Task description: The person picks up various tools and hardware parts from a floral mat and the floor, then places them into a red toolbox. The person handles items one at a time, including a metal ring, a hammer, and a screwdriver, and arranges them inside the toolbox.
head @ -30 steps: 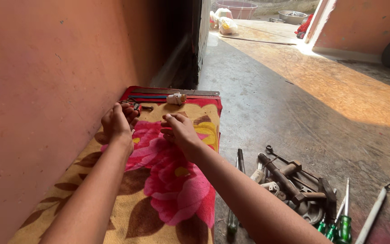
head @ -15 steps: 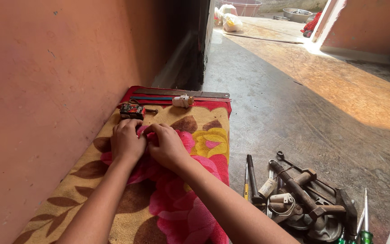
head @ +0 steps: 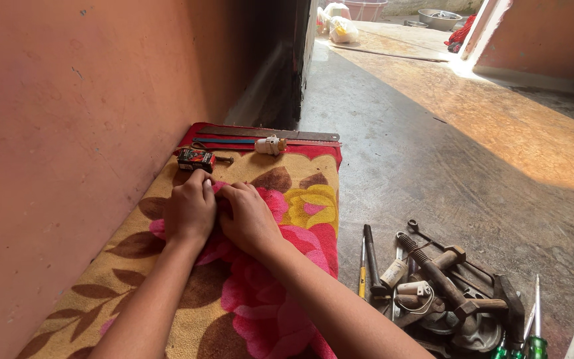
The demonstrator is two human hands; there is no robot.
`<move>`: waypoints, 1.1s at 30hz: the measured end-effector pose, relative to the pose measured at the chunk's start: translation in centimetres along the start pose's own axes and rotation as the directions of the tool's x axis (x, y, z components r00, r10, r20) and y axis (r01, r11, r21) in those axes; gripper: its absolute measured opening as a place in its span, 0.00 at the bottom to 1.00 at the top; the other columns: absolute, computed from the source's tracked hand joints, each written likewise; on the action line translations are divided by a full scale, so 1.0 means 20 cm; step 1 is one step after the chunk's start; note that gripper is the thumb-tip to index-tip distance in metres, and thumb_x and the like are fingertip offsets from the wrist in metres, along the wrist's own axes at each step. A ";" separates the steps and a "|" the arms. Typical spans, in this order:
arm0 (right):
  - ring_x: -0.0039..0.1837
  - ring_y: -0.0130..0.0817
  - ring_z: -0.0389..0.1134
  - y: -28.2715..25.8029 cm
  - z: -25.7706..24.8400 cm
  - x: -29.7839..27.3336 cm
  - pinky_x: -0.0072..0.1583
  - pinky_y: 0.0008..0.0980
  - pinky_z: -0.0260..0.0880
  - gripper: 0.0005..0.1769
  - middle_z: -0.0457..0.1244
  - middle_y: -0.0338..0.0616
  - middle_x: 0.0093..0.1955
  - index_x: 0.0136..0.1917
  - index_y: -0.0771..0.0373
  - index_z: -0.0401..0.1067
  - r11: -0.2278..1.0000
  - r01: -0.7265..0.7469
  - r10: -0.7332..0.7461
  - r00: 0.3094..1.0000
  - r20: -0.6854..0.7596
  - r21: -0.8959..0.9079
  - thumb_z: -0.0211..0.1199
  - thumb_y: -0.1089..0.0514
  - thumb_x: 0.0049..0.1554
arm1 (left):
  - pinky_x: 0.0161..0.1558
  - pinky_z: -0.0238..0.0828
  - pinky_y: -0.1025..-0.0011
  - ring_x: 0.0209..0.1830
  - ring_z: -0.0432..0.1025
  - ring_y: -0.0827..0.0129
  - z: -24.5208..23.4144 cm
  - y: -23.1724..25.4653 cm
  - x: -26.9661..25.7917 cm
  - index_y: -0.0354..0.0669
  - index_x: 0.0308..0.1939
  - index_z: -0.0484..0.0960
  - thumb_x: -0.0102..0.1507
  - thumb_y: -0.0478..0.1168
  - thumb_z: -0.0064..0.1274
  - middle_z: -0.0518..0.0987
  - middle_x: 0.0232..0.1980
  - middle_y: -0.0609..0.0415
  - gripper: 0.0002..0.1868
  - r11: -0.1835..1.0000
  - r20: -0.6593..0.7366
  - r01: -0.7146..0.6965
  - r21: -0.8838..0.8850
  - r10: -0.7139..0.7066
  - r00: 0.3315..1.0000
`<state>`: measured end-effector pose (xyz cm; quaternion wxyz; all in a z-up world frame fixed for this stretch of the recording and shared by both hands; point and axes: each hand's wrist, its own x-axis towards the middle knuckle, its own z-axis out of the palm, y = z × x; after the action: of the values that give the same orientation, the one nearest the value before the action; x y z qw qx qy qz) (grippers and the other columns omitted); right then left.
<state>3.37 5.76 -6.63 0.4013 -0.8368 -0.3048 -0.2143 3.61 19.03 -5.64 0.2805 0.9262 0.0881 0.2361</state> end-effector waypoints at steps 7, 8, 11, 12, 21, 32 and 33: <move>0.52 0.44 0.75 0.01 0.00 0.03 0.55 0.38 0.73 0.16 0.71 0.53 0.48 0.55 0.68 0.75 0.914 -0.245 0.258 0.966 0.003 0.322 0.60 0.56 0.57 | 0.40 0.76 0.62 0.35 0.80 0.60 0.17 -0.01 0.05 0.38 0.40 0.82 0.68 0.38 0.44 0.84 0.37 0.47 0.12 0.830 -0.380 -0.130 -0.543 -0.105 0.919; 0.53 0.41 0.75 0.02 -0.01 0.03 0.56 0.36 0.73 0.17 0.71 0.52 0.49 0.57 0.68 0.74 0.885 -0.301 0.316 0.949 0.016 0.357 0.59 0.55 0.59 | 0.39 0.76 0.65 0.35 0.80 0.63 0.23 0.02 0.07 0.38 0.39 0.83 0.68 0.39 0.43 0.84 0.37 0.50 0.13 0.759 -0.394 -0.128 -0.638 -0.179 0.902; 0.52 0.36 0.71 0.07 -0.05 0.02 0.55 0.35 0.71 0.20 0.70 0.50 0.50 0.59 0.69 0.73 0.626 -0.477 0.495 0.854 0.159 0.617 0.55 0.51 0.64 | 0.34 0.73 0.69 0.29 0.76 0.67 0.36 0.12 0.11 0.39 0.39 0.83 0.67 0.43 0.42 0.80 0.30 0.50 0.16 0.499 -0.177 0.092 -0.862 -0.467 0.867; 0.52 0.35 0.69 0.08 -0.07 0.02 0.53 0.35 0.70 0.20 0.70 0.49 0.51 0.60 0.69 0.73 0.484 -0.522 0.536 0.811 0.234 0.702 0.54 0.51 0.65 | 0.32 0.71 0.70 0.26 0.74 0.67 0.39 0.17 0.11 0.39 0.39 0.83 0.67 0.45 0.41 0.78 0.27 0.49 0.17 0.386 -0.051 0.200 -0.901 -0.550 0.834; 0.51 0.32 0.72 0.33 -0.40 0.01 0.53 0.30 0.74 0.16 0.70 0.45 0.51 0.59 0.65 0.74 0.184 -0.524 0.703 0.662 0.261 0.832 0.58 0.63 0.57 | 0.29 0.64 0.74 0.24 0.63 0.76 0.43 0.67 0.05 0.39 0.40 0.82 0.68 0.62 0.43 0.72 0.27 0.60 0.29 -0.004 0.237 0.266 -0.964 -0.468 0.852; 0.45 0.33 0.72 0.60 -0.97 -0.31 0.47 0.39 0.76 0.11 0.68 0.43 0.43 0.52 0.65 0.72 0.284 -0.779 0.813 0.505 0.290 0.559 0.62 0.60 0.56 | 0.44 0.72 0.61 0.40 0.74 0.65 0.71 1.16 -0.22 0.39 0.49 0.80 0.69 0.63 0.34 0.79 0.40 0.51 0.31 0.254 0.645 0.662 -0.705 -0.159 0.747; 0.46 0.31 0.72 0.62 -1.01 -0.35 0.48 0.38 0.77 0.11 0.68 0.41 0.43 0.52 0.63 0.72 0.304 -0.811 0.828 0.484 0.282 0.499 0.63 0.61 0.56 | 0.45 0.73 0.58 0.43 0.75 0.63 0.74 1.18 -0.26 0.39 0.52 0.79 0.69 0.62 0.33 0.80 0.43 0.49 0.31 0.366 0.707 0.696 -0.618 -0.129 0.696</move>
<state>4.55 -18.86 -5.77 0.6883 -0.7069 0.1199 0.1105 7.01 -9.08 -5.21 0.7651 0.6231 0.1173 -0.1122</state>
